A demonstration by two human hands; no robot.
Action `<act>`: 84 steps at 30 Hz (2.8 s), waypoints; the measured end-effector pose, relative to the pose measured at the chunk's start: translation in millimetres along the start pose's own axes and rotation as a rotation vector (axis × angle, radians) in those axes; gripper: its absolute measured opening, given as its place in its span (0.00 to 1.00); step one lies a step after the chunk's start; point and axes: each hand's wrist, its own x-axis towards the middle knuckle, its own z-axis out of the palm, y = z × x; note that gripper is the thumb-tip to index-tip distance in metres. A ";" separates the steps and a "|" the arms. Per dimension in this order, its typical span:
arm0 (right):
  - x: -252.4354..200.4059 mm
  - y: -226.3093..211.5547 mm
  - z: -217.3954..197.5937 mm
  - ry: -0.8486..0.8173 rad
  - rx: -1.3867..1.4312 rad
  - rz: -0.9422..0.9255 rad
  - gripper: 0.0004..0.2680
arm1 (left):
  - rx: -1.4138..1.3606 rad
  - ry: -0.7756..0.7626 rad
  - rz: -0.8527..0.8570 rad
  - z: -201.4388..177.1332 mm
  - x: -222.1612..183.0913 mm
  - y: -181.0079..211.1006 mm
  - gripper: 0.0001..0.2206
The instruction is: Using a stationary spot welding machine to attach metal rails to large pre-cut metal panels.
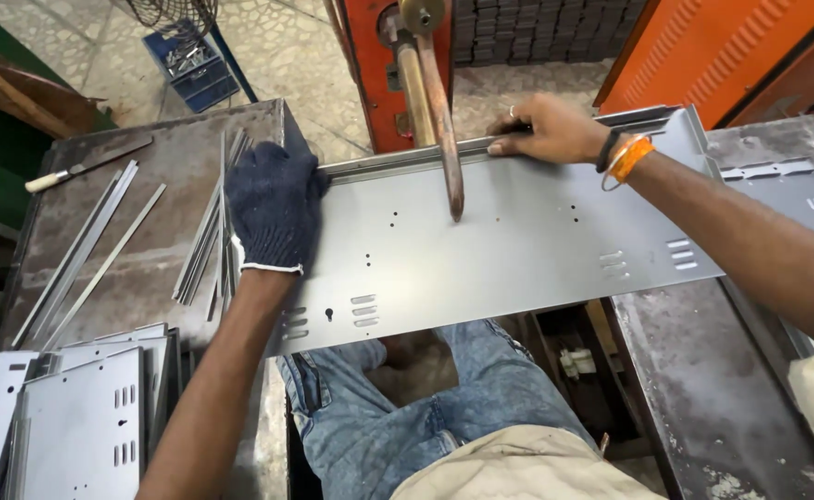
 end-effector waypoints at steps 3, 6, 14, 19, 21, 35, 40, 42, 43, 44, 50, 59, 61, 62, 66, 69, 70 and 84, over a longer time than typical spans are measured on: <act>-5.2 9.0 11.8 0.099 0.097 -0.090 0.12 | -0.059 0.011 -0.050 0.5 1.1 -4.1 0.08; -8.4 10.1 16.0 0.164 0.138 -0.159 0.12 | -0.173 -0.031 -0.077 6.9 1.1 -10.1 0.09; -7.9 -3.4 22.7 0.248 0.012 -0.156 0.10 | -0.184 -0.188 -0.159 12.5 -0.5 -32.5 0.11; -3.9 -2.5 26.0 0.224 -0.030 -0.093 0.10 | -0.546 -0.185 0.022 16.9 -12.3 -78.9 0.11; -4.8 -0.1 28.8 0.261 -0.008 -0.119 0.10 | -0.514 -0.319 -0.147 8.0 -14.2 -84.7 0.09; -2.4 -19.7 35.7 0.317 -0.091 -0.131 0.10 | -0.949 -0.245 -0.431 13.0 -18.5 -82.9 0.13; 0.4 -25.4 38.6 0.319 -0.062 -0.137 0.10 | -0.945 -0.249 -0.475 14.2 -18.2 -83.4 0.15; 0.3 -24.2 38.8 0.324 -0.071 -0.140 0.09 | -0.949 -0.271 -0.518 19.1 -19.4 -85.5 0.15; -0.3 -26.5 38.2 0.323 -0.071 -0.141 0.09 | -0.949 -0.270 -0.520 23.3 -21.0 -87.5 0.15; -0.5 -28.9 37.2 0.326 -0.079 -0.133 0.09 | -0.987 -0.257 -0.517 27.2 -22.4 -89.7 0.16; 0.8 -32.3 35.7 0.295 -0.068 -0.070 0.10 | -1.027 -0.237 -0.463 26.6 -23.5 -90.4 0.15; 0.5 -29.3 36.5 0.295 -0.044 -0.073 0.09 | -1.028 -0.273 -0.457 16.1 -22.2 -80.8 0.15; 2.1 -26.9 36.3 0.296 -0.043 -0.077 0.09 | -1.034 -0.247 -0.420 10.4 -20.3 -76.7 0.16; 2.6 -24.8 36.2 0.275 -0.041 -0.052 0.09 | -0.955 -0.294 -0.457 6.0 -18.3 -73.3 0.14; 6.5 -20.8 35.5 0.249 -0.009 -0.015 0.09 | -0.776 -0.320 -0.393 -0.5 -14.6 -70.1 0.10; 9.4 -16.6 31.0 0.171 0.080 0.033 0.10 | -0.726 -0.393 -0.413 -1.3 -14.2 -71.6 0.11; 8.4 -18.2 30.3 0.173 0.079 0.038 0.10 | -0.729 -0.394 -0.408 0.2 -15.2 -73.5 0.11; -3.7 -37.2 34.5 0.482 -0.240 -0.364 0.05 | -0.632 -0.442 -0.345 10.7 -5.5 -79.8 0.18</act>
